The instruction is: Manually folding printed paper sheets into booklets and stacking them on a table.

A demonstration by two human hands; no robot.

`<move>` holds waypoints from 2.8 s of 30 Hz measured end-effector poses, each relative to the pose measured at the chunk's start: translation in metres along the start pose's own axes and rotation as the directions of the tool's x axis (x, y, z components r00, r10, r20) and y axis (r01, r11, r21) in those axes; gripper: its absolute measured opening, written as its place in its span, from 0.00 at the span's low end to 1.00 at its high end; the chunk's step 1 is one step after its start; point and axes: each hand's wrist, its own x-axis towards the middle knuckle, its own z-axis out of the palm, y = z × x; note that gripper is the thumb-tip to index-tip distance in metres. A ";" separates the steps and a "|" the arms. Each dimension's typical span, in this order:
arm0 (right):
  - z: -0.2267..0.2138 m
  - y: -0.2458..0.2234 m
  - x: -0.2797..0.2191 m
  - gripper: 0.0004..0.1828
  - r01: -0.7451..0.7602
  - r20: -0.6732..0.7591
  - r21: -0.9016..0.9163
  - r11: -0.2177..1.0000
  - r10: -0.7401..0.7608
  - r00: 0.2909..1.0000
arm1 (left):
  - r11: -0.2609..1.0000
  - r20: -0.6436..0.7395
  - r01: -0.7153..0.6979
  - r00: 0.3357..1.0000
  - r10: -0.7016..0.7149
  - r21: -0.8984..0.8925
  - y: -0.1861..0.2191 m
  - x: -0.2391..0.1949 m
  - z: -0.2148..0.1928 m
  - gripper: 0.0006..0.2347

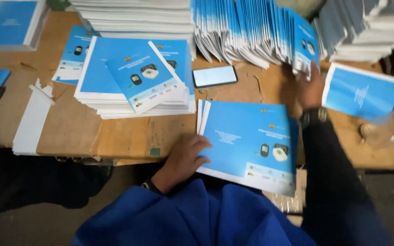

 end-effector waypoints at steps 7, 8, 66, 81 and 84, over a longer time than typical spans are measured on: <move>-0.070 -0.150 -0.166 0.29 -0.020 0.117 0.077 0.997 0.011 0.993 | 0.988 0.088 -0.155 0.984 0.153 0.017 0.018 0.008 0.000 0.21; -0.077 -0.172 -0.182 0.27 -0.077 0.208 0.083 0.994 0.058 0.976 | 0.985 0.138 -0.159 0.979 0.148 0.072 0.020 0.008 0.002 0.26; -0.136 -0.238 -0.229 0.34 0.011 0.754 0.036 0.999 -0.034 0.656 | 0.917 0.356 -0.331 0.903 0.240 0.221 0.032 0.012 -0.022 0.03; -0.116 -0.154 -0.162 0.13 0.077 -0.292 0.572 0.816 0.115 0.949 | 0.925 -0.416 -0.334 0.878 0.235 -0.183 0.086 0.092 -0.126 0.05; -0.122 -0.180 -0.165 0.11 0.368 -0.315 0.452 0.812 -0.241 0.918 | 0.594 -0.358 -0.209 0.922 -0.144 -0.777 0.077 0.092 -0.107 0.24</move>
